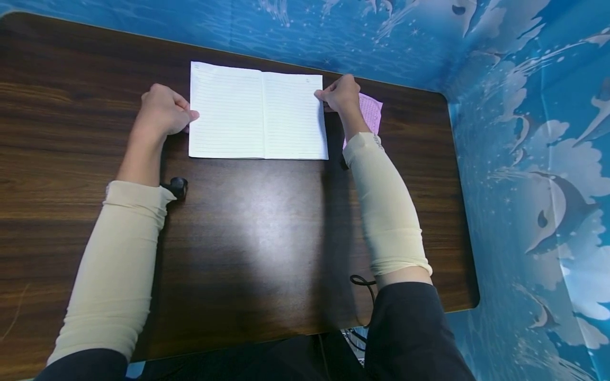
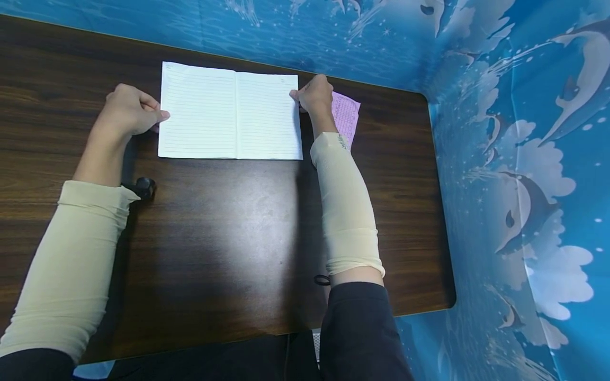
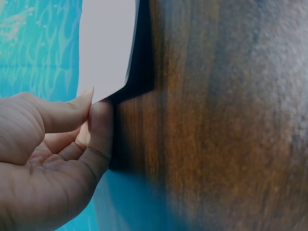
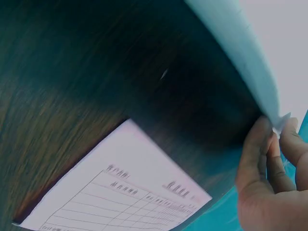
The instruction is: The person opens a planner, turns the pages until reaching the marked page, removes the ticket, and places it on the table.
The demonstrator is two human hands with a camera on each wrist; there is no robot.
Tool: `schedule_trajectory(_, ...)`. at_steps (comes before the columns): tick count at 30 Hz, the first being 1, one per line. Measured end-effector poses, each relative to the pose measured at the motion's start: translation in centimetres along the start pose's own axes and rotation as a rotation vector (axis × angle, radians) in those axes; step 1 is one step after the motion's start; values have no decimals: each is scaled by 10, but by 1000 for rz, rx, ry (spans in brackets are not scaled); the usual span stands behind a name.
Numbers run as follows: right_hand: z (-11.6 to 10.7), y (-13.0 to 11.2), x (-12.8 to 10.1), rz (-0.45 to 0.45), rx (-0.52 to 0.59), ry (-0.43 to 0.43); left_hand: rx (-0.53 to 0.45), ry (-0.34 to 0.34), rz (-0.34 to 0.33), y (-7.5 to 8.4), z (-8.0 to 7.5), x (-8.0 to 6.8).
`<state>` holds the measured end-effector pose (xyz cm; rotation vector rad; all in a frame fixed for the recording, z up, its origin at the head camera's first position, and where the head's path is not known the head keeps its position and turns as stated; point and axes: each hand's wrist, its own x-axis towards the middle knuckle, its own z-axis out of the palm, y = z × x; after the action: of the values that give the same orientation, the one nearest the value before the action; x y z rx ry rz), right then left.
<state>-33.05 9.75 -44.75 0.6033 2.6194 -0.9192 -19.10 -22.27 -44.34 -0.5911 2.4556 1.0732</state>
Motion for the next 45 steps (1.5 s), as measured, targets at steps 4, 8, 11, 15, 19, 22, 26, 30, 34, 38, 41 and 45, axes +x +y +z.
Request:
schedule_trajectory(4,3,-3,-5,37,-35,41,8,-4,-3,1,0,-1)
schedule_trajectory(8,4,-5,-11,35,-51,65,18,-2,-2,1,0,1)
schedule_trajectory(11,4,-6,-13,34,-48,61,27,-2,-4,0,0,2)
schedule_trajectory(15,4,-7,-13,62,-15,61,30,-7,-1,-1,0,3)
schedule_trajectory(19,3,-6,-12,85,19,55,32,-13,7,-1,-2,3)
schedule_trajectory(22,3,-5,-11,86,17,60,36,-28,17,1,-4,3)
schedule_trajectory(26,4,-7,-14,80,-1,69,50,-44,23,3,-8,1)
schedule_trajectory(30,1,-11,-21,89,-2,73,66,-47,44,5,-14,-2)
schedule_trajectory(34,-2,-8,-20,102,3,74,76,-51,78,16,-19,-7)
schedule_trajectory(38,-3,-4,-14,95,3,76,81,-49,104,31,-27,-16)
schedule_trajectory(41,-3,-3,-11,82,12,66,91,-43,132,44,-34,-25)
schedule_trajectory(45,-3,-3,-7,80,45,20,127,-33,175,64,-38,-37)
